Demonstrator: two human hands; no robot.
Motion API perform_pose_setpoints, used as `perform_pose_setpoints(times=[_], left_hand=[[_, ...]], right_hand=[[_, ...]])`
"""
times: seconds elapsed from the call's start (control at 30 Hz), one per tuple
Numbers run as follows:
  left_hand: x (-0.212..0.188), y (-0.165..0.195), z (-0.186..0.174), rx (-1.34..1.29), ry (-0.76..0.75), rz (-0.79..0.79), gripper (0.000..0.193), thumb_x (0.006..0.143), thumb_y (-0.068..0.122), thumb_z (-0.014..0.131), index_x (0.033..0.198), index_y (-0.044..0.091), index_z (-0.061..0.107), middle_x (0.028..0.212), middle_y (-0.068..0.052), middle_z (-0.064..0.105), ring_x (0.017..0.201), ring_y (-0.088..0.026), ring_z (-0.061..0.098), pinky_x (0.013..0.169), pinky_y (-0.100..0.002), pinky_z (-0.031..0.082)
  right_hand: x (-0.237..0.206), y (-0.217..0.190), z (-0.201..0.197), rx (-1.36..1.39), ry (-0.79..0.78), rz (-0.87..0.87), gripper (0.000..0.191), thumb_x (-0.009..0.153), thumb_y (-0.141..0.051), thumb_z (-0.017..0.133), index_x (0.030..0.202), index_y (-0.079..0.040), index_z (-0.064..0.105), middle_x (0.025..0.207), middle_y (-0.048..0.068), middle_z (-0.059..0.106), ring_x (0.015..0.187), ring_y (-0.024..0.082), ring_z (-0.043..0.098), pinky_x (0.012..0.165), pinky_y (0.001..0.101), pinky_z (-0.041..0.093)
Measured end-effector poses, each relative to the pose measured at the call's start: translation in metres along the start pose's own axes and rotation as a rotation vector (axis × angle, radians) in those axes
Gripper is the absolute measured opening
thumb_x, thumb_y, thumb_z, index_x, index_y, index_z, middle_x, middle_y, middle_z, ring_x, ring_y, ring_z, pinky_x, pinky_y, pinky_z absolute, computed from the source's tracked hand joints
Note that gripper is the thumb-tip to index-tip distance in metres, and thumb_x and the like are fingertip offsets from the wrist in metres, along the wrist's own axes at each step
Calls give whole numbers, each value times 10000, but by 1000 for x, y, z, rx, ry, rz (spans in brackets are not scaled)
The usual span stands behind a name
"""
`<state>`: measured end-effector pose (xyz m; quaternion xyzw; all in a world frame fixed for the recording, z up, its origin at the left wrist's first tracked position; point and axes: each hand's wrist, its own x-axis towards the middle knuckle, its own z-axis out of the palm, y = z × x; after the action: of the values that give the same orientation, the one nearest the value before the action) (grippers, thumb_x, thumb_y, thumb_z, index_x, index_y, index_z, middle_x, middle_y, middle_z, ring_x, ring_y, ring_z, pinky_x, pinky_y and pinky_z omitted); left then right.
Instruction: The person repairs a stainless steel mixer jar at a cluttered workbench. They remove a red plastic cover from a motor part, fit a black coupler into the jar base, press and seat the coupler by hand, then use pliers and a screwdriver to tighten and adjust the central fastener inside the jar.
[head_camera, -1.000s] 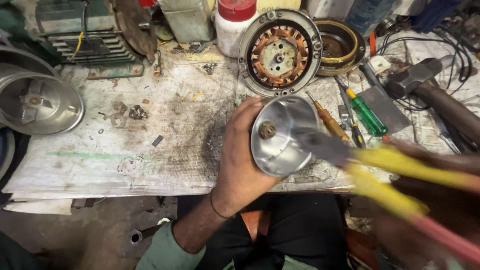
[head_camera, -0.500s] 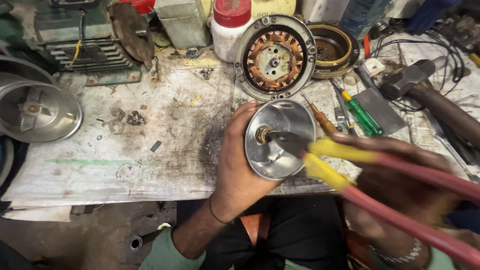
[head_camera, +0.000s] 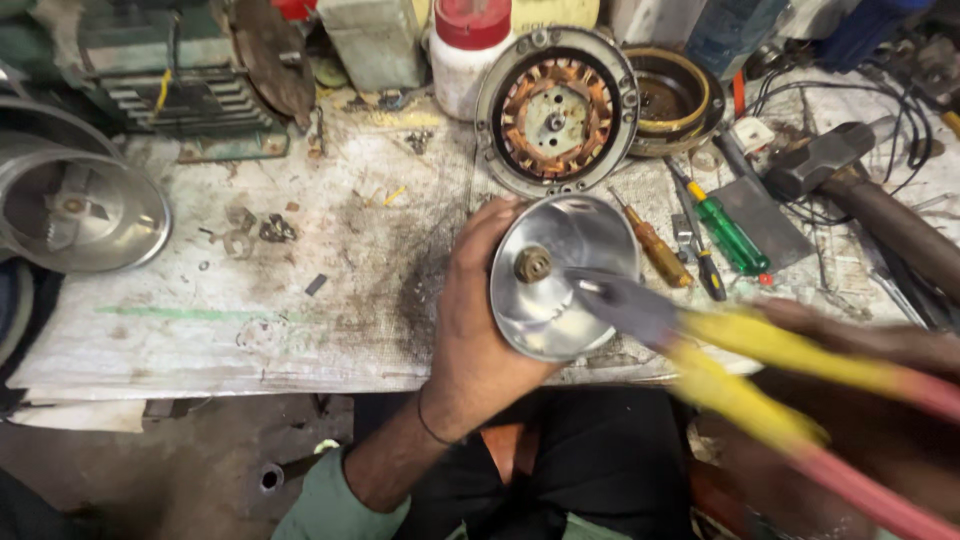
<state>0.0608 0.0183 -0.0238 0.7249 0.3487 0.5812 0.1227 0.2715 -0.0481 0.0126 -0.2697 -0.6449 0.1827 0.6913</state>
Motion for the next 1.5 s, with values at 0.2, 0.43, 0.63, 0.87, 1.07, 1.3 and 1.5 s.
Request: perform_pose_setpoints(times=[0.2,0.43,0.63,0.87,1.07,1.3,1.5], left_hand=[[1,4,-1,8,20,-5,1161,629,260,1033,1506,64,298,1543,-206,466,1456,-390,522,1250,-464,446],[2,5,-5,-29,14,-51,1168,637,266,1034,1518,68,292,1549,-198,475,1423,-354,573,1221,-436,487],[3,4,-4,-28,19,-42,1165,645,258,1033,1523,80,289,1534,-199,488,1422,-367,578,1222,-440,491],[2,6,-5,6,32,-33,1175,622,276,1040,1504,69,292,1532,-214,476,1423,-382,560,1215,-442,483],[5,3,-4,-14,48,-6,1151,662,258,1035,1523,85,291,1507,-192,491,1393,-350,583,1205,-417,489],[8,5,-3,-17,33,-61,1142,625,251,1040,1497,57,328,1497,-199,514,1391,-338,595,1195,-436,501],[8,0,-15,61,57,-156,1170,637,181,1031,1535,26,298,1454,-192,521,1378,-309,573,1170,-435,492]], right_hand=[[-1,-7,2,-55,2,118,610,892,-367,782,1433,-182,569,1266,170,636,1195,273,686,876,430,634],[-4,5,8,-10,-54,31,589,977,-320,771,1501,-225,520,1333,116,628,1233,219,675,1039,432,610],[-6,9,6,1,-31,26,563,1001,-272,745,1503,-183,506,1337,119,617,1233,217,663,1058,415,597],[0,4,9,24,19,1,532,1030,-216,713,1505,-134,491,1343,123,603,1233,214,649,1079,396,581],[-1,13,12,20,6,14,505,1054,-169,686,1507,-92,477,1347,126,592,1232,212,638,1098,380,568],[-17,30,-6,-13,-37,81,474,1082,-113,655,1509,-43,461,1353,130,579,1232,210,624,1119,361,552],[-3,47,-95,-66,219,244,448,1106,-66,628,1511,-1,448,1357,133,567,1232,208,612,1138,345,539]])
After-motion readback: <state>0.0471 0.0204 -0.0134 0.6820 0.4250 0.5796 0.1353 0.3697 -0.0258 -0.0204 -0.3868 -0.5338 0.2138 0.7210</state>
